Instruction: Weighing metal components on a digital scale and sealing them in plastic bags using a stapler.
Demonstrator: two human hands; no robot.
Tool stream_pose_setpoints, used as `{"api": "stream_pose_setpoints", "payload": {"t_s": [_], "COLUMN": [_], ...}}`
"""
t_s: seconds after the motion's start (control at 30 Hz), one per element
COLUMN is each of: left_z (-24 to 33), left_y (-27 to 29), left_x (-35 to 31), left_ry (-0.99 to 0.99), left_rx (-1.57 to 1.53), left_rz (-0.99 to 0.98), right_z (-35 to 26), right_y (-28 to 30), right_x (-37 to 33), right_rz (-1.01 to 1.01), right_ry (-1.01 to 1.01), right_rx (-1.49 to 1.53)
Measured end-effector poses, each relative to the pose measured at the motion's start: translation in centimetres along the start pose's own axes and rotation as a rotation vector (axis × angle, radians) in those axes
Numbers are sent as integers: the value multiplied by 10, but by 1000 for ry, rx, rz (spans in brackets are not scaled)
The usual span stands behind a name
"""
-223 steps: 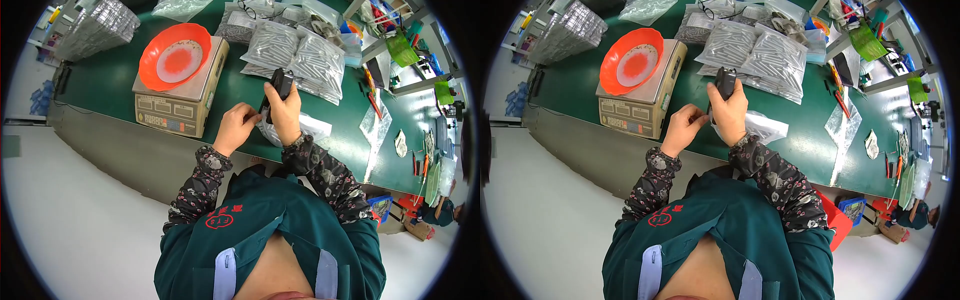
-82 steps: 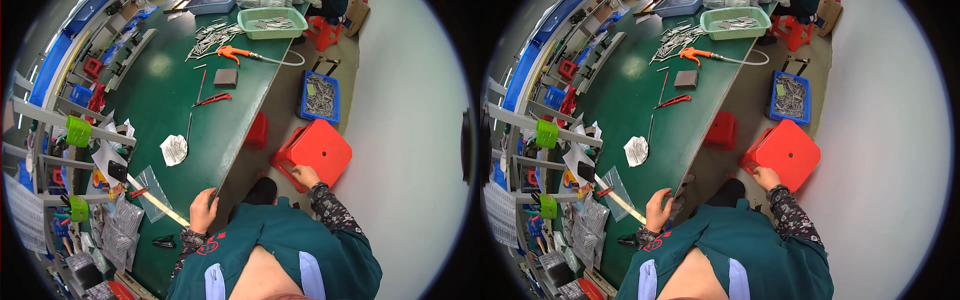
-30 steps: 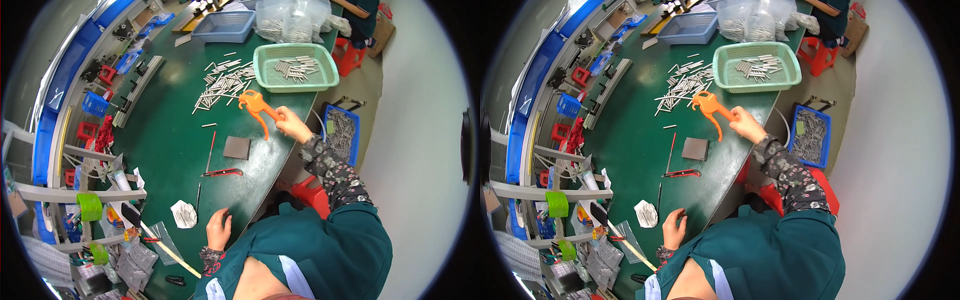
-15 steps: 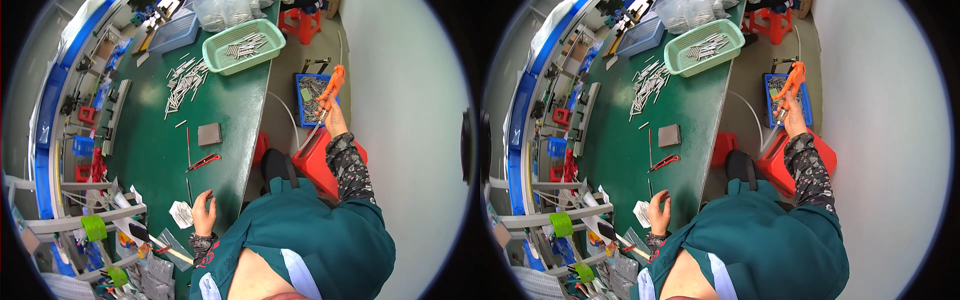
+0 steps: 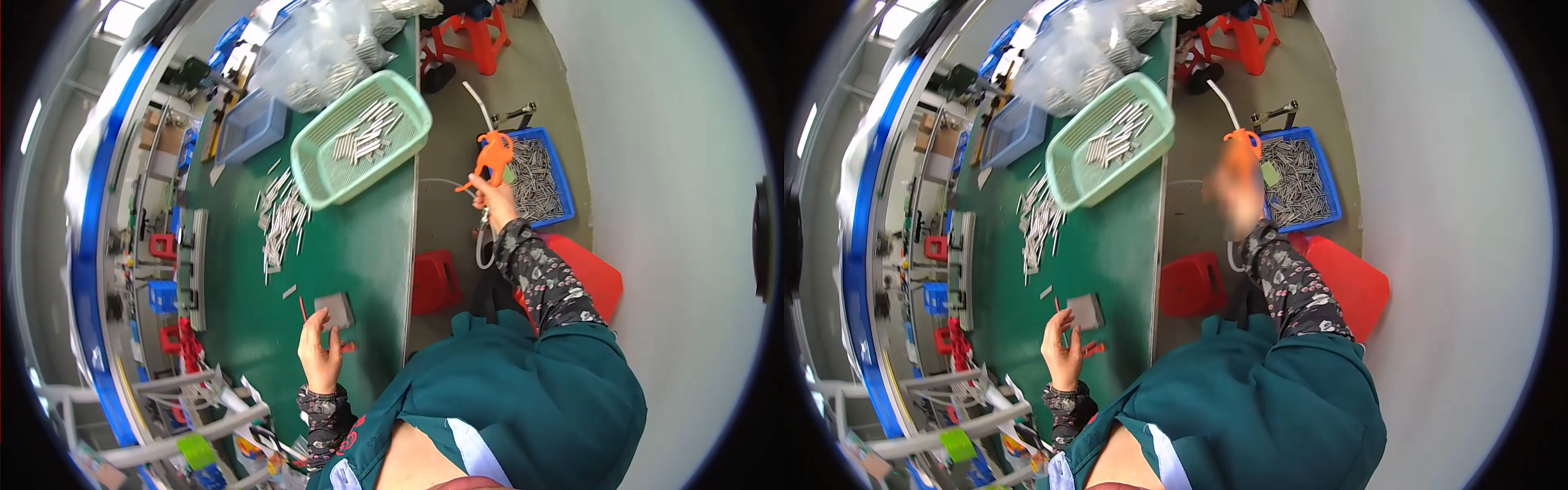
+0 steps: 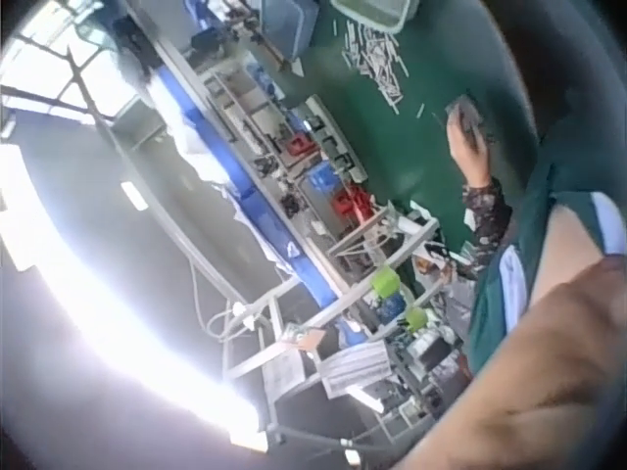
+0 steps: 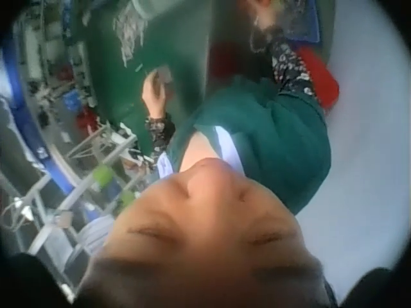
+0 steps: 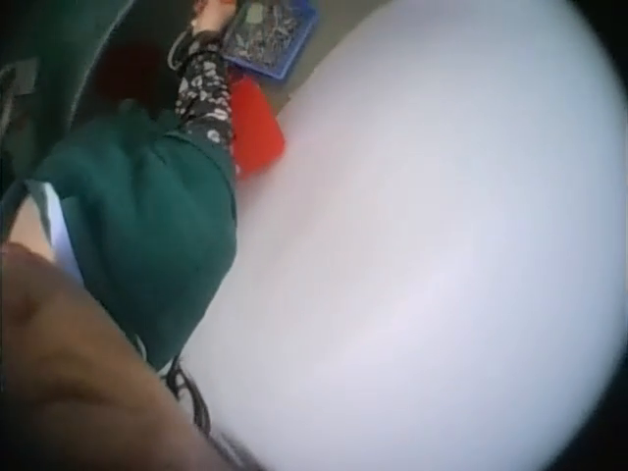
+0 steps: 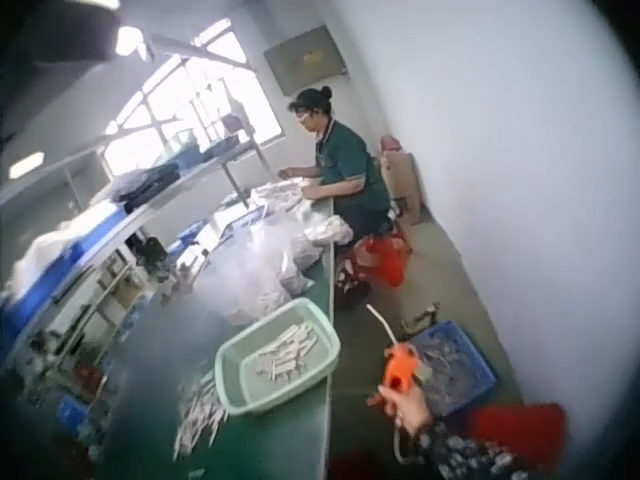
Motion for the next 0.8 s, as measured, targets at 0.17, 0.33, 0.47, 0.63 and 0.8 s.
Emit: {"api": "stream_pose_setpoints", "payload": {"t_s": [0.17,0.33,0.47,0.63,0.8], "left_z": [42,77,92,101,89], "left_y": [-28,-45,-55,-69,-61], "left_x": [104,158,155,152,112], "left_ry": [-39,-81,19,123,164], "left_rx": [279,514,576,591,662], "left_rz": [-23,-150,-324,-350,-310], "right_z": [15,10,31,52,85], "right_y": [2,6,14,0,-6], "right_x": [66,115,140,148,131], "right_rz": [135,192,209,101,27], "right_ry": [20,-68,-142,-251,-338], "right_rx": [56,119,82,251,291]}}
Point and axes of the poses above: each hand's wrist, its own x-axis towards the middle knuckle, its own y-axis out of the back of the hand, z = x × y, the point moved 4 cm from there along x, towards the middle knuckle, and after that the axes turned 10 degrees about -z, right-handed, at the moved point
